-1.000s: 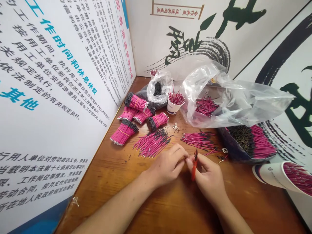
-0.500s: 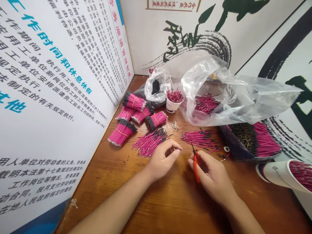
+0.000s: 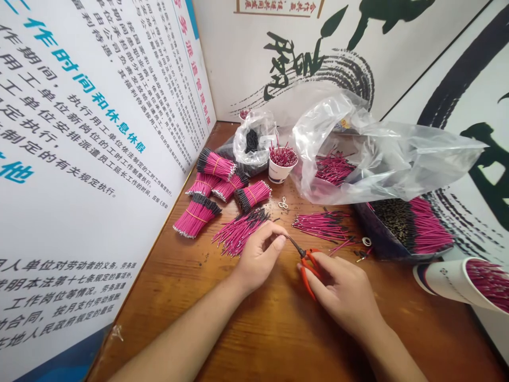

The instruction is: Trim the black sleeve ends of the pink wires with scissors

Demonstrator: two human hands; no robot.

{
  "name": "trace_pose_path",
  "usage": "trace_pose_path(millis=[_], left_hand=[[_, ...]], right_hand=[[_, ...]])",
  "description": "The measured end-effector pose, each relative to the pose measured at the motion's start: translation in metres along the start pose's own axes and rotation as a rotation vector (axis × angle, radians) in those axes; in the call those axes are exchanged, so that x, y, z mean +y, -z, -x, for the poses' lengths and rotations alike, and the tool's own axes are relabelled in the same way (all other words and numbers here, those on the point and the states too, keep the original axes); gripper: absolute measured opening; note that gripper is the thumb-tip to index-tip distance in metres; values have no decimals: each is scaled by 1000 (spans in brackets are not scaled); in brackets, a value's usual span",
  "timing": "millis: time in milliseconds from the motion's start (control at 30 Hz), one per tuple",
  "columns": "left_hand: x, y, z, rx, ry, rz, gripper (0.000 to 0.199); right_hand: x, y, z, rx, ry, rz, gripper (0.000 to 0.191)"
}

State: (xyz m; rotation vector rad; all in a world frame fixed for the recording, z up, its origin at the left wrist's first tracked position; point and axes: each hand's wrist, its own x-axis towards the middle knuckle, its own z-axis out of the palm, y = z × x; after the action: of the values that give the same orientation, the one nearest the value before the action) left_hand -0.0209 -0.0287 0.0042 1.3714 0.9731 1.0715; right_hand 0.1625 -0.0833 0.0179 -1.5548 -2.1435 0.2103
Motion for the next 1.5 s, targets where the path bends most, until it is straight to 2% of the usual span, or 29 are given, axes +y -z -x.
trace_pose_path(millis=[333, 633, 1233, 1500], left_hand=[[0, -1, 0, -1, 6, 40, 14], [-2, -1, -1, 0, 11, 74, 11], [-2, -2, 1, 12, 17, 59, 10], [-3, -3, 0, 16, 8, 77, 9]], right_hand=[[-2, -1, 0, -38, -36, -46, 24], [-4, -4, 2, -176, -117, -136, 28], [-5, -2, 2, -133, -102, -85, 28], [-6, -2, 2, -166, -126, -119, 29]])
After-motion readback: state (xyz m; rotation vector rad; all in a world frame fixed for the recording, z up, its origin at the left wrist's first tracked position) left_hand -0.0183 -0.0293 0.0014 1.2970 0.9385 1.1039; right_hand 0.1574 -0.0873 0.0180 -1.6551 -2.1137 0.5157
